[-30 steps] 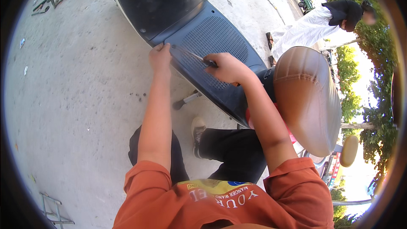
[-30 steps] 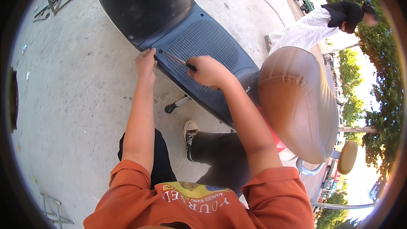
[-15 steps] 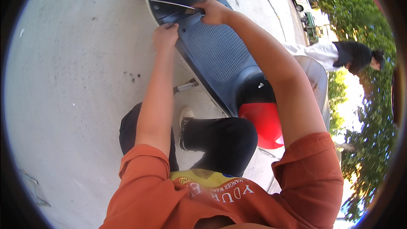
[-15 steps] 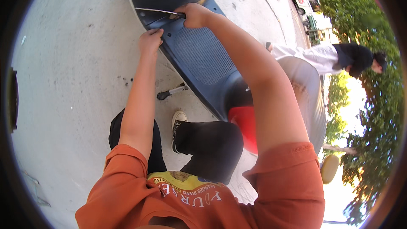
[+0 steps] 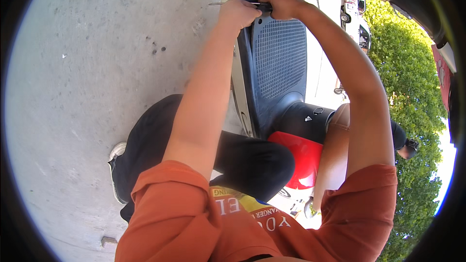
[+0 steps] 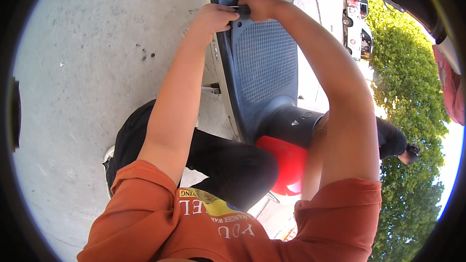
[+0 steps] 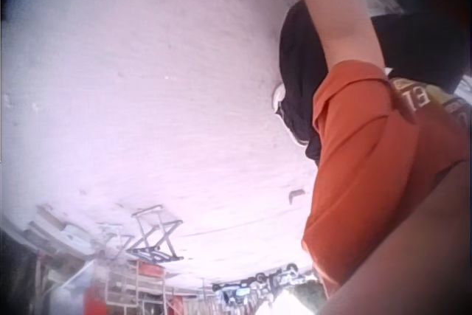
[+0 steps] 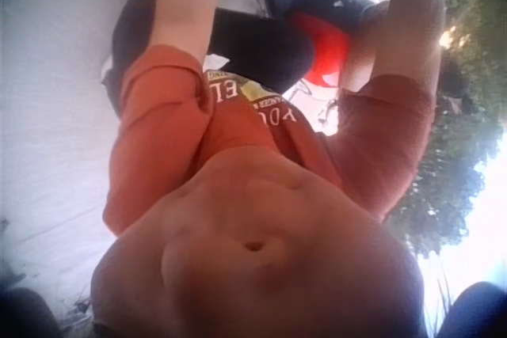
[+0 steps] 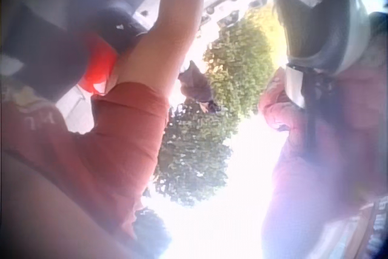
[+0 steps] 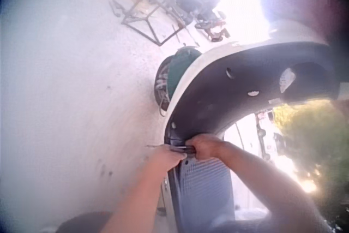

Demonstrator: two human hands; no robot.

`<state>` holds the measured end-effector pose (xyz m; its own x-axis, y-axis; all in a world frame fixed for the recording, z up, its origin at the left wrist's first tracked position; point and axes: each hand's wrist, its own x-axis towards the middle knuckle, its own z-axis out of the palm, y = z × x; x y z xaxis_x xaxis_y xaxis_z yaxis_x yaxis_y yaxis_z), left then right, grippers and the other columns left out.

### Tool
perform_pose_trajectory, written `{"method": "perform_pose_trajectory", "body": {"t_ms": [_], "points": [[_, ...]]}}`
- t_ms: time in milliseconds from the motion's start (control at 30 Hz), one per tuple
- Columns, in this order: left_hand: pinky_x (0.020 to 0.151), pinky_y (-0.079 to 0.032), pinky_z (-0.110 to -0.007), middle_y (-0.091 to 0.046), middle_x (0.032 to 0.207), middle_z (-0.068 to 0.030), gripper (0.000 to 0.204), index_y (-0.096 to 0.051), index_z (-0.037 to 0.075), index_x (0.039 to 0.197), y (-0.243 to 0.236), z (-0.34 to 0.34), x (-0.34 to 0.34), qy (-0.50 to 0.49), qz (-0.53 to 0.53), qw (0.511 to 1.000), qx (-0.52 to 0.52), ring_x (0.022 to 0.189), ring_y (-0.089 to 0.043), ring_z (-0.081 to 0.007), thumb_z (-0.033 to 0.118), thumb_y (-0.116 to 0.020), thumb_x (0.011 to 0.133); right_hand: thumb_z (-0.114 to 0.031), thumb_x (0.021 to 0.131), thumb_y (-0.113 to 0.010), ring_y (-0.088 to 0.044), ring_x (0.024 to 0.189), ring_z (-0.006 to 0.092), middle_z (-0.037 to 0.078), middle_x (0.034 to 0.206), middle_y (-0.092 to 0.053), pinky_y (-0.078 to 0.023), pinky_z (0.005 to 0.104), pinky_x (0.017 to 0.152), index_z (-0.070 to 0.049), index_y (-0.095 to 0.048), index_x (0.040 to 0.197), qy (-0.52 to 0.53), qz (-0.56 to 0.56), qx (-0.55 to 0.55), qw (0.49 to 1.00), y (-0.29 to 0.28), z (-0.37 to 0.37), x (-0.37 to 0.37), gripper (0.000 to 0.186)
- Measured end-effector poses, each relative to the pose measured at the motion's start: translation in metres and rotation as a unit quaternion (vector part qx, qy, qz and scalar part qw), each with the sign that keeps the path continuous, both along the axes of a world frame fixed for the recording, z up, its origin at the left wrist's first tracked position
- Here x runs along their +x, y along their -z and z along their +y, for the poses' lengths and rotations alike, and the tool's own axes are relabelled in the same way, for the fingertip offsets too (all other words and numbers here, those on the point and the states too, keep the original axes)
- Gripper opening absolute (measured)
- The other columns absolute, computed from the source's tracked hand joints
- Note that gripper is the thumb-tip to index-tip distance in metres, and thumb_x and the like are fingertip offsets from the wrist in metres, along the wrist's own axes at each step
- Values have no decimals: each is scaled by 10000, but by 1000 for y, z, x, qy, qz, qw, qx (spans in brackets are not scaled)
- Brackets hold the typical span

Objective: The person uses a screwdriver to remove screws from a scooter's floor mat and then from the battery compartment cover. The person removes the floor mat and the cover, exposing the scooter's battery.

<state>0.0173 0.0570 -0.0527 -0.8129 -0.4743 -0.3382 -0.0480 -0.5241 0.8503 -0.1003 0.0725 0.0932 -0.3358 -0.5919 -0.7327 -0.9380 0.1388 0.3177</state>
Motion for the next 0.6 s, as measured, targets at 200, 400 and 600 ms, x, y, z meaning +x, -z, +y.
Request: {"method": "perform_pose_trajectory", "body": {"t_ms": [200, 400, 600], "points": [[710, -548, -345, -743, 862, -125, 295, -769, 18, 1031, -24, 6, 1, -2, -67, 996, -56, 842, -721, -219, 158, -814, 775, -195, 794, -717, -710, 949, 286, 101, 970, -749, -565, 406, 787, -157, -762, 1062, -54, 95, 87, 990, 5, -25, 20, 274], [771, -552, -389, -754, 885, -163, 291, -761, 3, 1002, -25, 30, -7, -132, -72, 983, -108, 846, -732, -275, 185, -805, 780, -184, 787, -704, -707, 935, 292, 113, 931, -743, -556, 410, 783, -147, -760, 1078, 13, 42, 50, 998, -6, -11, 18, 298], [674, -551, -358, -735, 791, -101, 285, -762, 22, 1012, -16, 9, -5, -36, -62, 987, -141, 747, -709, -204, 251, -775, 843, -115, 761, -678, -696, 933, 338, 159, 950, -735, -549, 424, 825, -135, -750, 1113, 13, -95, -92, 991, -8, 22, -31, 361]]}}
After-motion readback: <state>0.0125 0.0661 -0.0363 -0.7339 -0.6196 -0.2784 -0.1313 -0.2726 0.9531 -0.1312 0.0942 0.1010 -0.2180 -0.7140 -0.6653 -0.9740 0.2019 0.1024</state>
